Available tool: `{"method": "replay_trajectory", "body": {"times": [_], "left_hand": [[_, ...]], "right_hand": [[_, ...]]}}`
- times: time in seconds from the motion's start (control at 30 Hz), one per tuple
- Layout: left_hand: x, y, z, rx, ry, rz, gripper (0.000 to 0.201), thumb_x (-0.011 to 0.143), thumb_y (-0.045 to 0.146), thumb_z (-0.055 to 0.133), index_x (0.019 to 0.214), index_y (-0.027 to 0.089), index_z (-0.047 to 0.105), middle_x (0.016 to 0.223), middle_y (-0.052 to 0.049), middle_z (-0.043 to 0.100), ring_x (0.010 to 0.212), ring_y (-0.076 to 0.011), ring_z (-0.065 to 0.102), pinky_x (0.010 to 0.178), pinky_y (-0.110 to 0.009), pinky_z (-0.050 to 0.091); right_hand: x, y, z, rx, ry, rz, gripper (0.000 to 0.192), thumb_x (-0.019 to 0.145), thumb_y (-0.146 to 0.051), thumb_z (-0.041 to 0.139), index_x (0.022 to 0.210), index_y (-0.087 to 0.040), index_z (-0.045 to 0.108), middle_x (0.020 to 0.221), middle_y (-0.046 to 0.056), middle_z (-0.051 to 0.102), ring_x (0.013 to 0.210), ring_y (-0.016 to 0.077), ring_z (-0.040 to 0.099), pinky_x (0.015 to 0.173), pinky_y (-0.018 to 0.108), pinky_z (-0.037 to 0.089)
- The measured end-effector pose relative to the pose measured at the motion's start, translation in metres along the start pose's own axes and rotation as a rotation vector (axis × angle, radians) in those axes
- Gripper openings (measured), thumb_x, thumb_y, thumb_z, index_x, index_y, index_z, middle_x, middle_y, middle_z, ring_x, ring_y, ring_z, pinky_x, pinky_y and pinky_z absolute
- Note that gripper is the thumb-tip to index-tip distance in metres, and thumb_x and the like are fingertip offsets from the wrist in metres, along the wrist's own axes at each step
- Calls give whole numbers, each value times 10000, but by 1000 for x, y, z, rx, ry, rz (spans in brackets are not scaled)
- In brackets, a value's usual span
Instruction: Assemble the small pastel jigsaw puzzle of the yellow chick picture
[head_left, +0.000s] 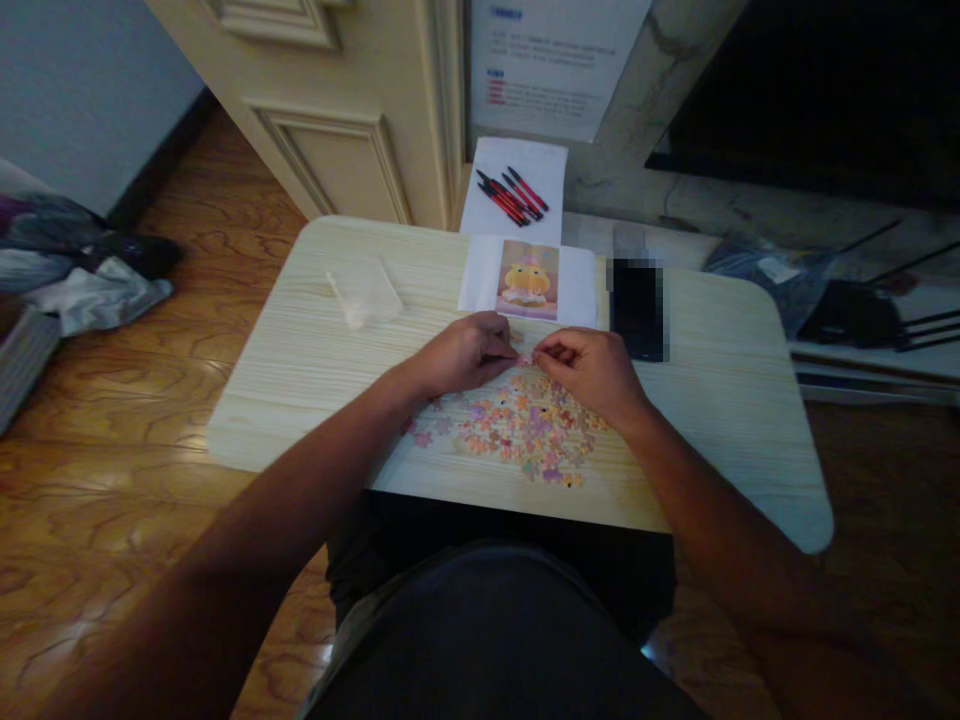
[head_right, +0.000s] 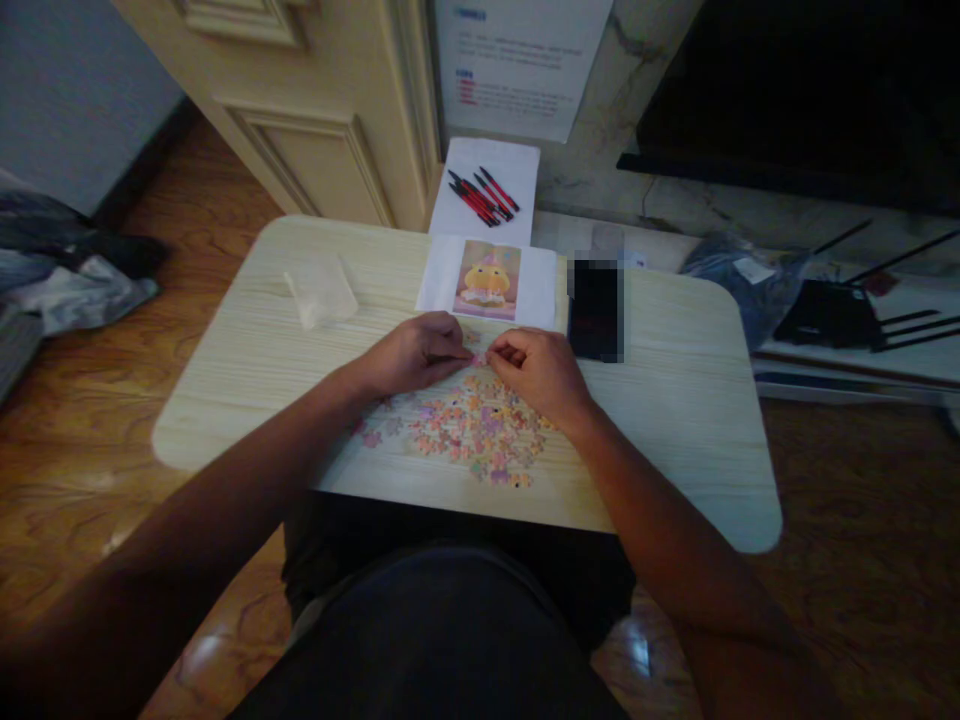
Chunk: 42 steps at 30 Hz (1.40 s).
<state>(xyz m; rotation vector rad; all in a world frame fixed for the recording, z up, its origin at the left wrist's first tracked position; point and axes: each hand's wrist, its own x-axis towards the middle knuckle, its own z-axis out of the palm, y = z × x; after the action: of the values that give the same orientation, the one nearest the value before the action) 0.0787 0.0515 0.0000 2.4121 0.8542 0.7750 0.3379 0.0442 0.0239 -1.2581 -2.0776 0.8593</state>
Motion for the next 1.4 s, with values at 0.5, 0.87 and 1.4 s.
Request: {"method": "replay_trajectory", "body": {"times": [0.5, 0.87, 1.4], "left_hand": [[-1, -1, 1, -14, 11, 0, 203, 1054, 241, 693, 995, 205, 884, 954, -81, 731, 859, -182, 686, 805, -335, 585], [-1, -2, 1, -14, 17, 3, 205, 1058, 244, 695, 987, 204, 884, 938, -75, 729, 847, -181, 689, 794, -328, 574], [0, 2, -2, -40, 18, 0, 222, 1071, 243, 694, 921, 188, 848, 919, -68, 721, 838, -178, 689, 795, -324, 567]], "right_hand": [[0, 3, 2, -128, 5, -46, 107, 915, -183, 780, 821, -219, 745, 772, 5, 691, 686, 170, 627, 691, 335, 482], [0, 0, 2, -158, -5, -57, 91, 923, -189, 805, 845, -219, 767, 815, 12, 719, 688, 169, 616, 697, 337, 468], [-1, -7, 3, -193, -21, 28, 73, 944, -247, 817, 877, -219, 817, 835, 22, 781, 687, 169, 614, 681, 329, 408]]}}
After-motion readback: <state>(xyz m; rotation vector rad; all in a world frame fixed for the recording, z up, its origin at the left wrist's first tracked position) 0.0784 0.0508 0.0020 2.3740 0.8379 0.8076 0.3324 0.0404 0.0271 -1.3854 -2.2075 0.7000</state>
